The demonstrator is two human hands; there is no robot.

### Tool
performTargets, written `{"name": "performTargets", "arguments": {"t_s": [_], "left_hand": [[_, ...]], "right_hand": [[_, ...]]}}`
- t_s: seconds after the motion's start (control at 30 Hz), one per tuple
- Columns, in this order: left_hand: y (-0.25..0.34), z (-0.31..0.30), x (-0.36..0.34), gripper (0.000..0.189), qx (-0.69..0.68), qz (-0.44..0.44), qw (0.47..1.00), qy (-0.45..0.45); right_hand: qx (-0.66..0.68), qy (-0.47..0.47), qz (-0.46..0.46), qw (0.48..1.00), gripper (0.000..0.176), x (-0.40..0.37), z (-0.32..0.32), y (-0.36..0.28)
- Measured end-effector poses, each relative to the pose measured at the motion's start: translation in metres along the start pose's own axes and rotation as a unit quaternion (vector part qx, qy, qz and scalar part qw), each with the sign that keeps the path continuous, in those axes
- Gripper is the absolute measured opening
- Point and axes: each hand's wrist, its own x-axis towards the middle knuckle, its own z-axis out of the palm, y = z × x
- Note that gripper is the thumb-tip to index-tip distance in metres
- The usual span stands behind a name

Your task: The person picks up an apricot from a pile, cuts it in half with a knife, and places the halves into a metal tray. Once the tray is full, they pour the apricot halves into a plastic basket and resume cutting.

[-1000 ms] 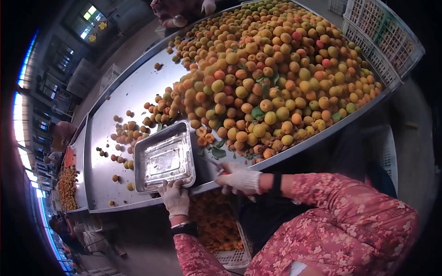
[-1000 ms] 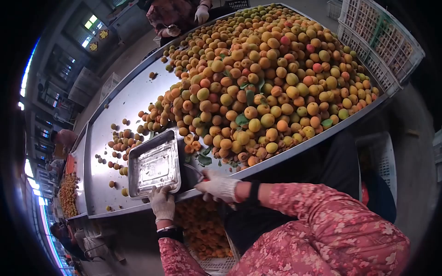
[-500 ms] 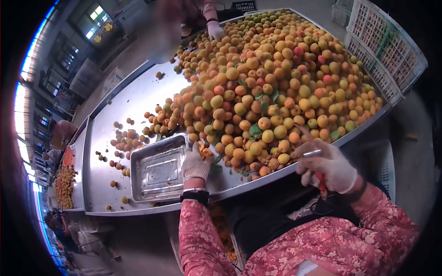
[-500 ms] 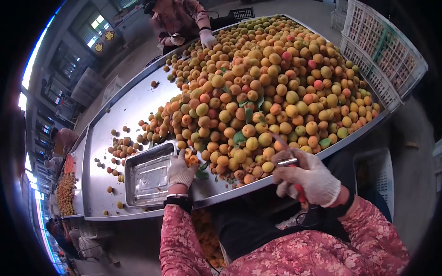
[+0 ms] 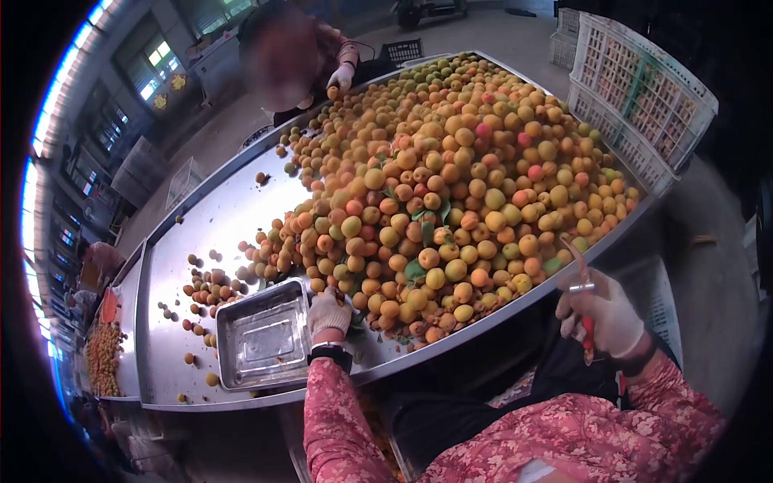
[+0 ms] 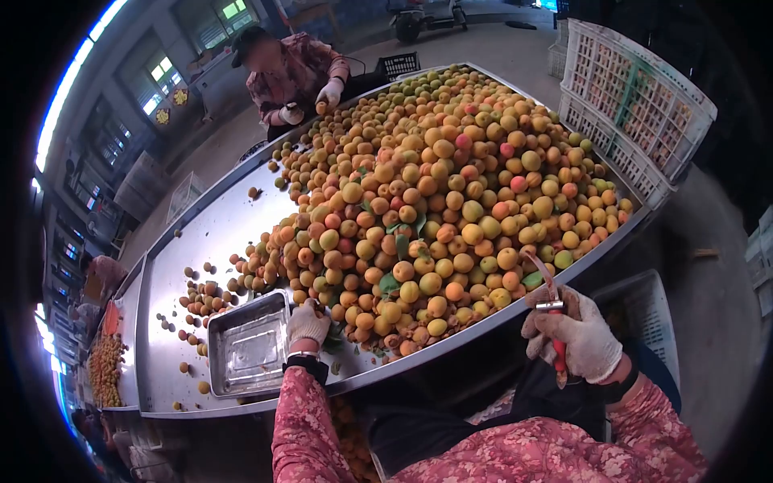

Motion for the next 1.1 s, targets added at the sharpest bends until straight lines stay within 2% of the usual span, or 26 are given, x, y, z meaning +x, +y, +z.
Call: {"name": "performTargets", "arguments": {"t_s": [0.1, 0.17, 0.23, 0.27, 0.3, 0.33, 0.37, 0.43, 0.5, 0.53, 0.57, 0.63, 0.67, 0.73, 0.77, 0.83, 0.87, 0.97, 1.1], "left_hand": [[-0.006, 0.002, -0.001, 0.027, -0.044, 0.005, 0.999, -0.010], [-0.011, 0.001, -0.006, 0.030, -0.076, -0.002, 0.997, 0.017], [-0.014, -0.012, -0.016, 0.032, -0.214, 0.002, 0.974, 0.072], [-0.025, -0.010, -0.014, 0.034, -0.247, -0.004, 0.959, 0.138], [-0.031, -0.021, -0.018, 0.037, -0.233, -0.013, 0.953, 0.191], [-0.033, -0.042, -0.027, 0.052, -0.258, -0.045, 0.950, 0.171], [-0.042, -0.048, -0.027, 0.052, -0.256, -0.046, 0.950, 0.173], [-0.063, -0.055, -0.033, 0.067, -0.142, -0.173, 0.956, 0.187], [-0.082, -0.037, -0.041, 0.071, -0.140, -0.166, 0.962, 0.167], [-0.067, -0.041, -0.051, 0.075, -0.140, -0.158, 0.967, 0.140], [-0.054, -0.045, -0.067, 0.071, -0.110, -0.139, 0.982, 0.062], [-0.046, -0.027, -0.075, 0.057, -0.031, -0.131, 0.991, -0.021], [-0.047, -0.014, -0.076, 0.057, -0.030, -0.133, 0.990, -0.022], [-0.042, 0.005, -0.077, 0.043, -0.014, -0.111, 0.992, 0.065], [-0.042, 0.013, -0.079, 0.043, -0.013, -0.110, 0.992, 0.060], [-0.026, 0.019, -0.087, 0.037, -0.039, -0.056, 0.990, 0.125], [-0.020, 0.023, -0.087, 0.038, -0.004, -0.057, 0.988, 0.141], [-0.015, 0.022, -0.084, 0.040, -0.002, -0.070, 0.990, 0.120], [-0.031, 0.031, -0.086, 0.043, -0.036, -0.030, 0.989, 0.141]], "right_hand": [[0.020, -0.003, 0.017, 1.000, 0.024, -0.008, -0.012, 0.012], [0.026, -0.012, 0.030, 0.999, 0.025, -0.009, -0.017, 0.017], [0.072, -0.020, 0.041, 0.996, 0.026, -0.011, -0.024, 0.022], [0.090, -0.026, 0.047, 0.994, 0.027, -0.012, -0.025, 0.023], [0.091, -0.027, 0.050, 0.994, 0.027, -0.012, -0.027, 0.025], [0.109, -0.045, 0.059, 0.991, 0.026, -0.013, -0.028, 0.027], [0.126, -0.065, 0.069, 0.988, 0.026, -0.012, -0.028, 0.029], [0.115, -0.086, 0.088, 0.986, 0.024, -0.013, -0.029, 0.032], [0.127, -0.113, 0.114, 0.979, 0.023, -0.014, -0.031, 0.033], [0.109, -0.115, 0.120, 0.980, 0.022, -0.013, -0.033, 0.034], [0.133, -0.128, 0.117, 0.976, 0.021, -0.012, -0.035, 0.036], [0.145, -0.148, 0.118, 0.971, 0.021, -0.011, -0.036, 0.037], [0.134, -0.154, 0.127, 0.971, 0.022, -0.012, -0.036, 0.036], [0.124, -0.164, 0.154, 0.967, 0.023, -0.013, -0.037, 0.036], [0.113, -0.170, 0.178, 0.963, 0.023, -0.014, -0.038, 0.035], [0.105, -0.175, 0.192, 0.960, 0.025, -0.016, -0.040, 0.035], [0.097, -0.186, 0.203, 0.956, 0.025, -0.015, -0.041, 0.036], [0.091, -0.193, 0.212, 0.954, 0.025, -0.012, -0.038, 0.036], [0.049, -0.181, 0.209, 0.960, 0.023, -0.008, -0.030, 0.037]]}}
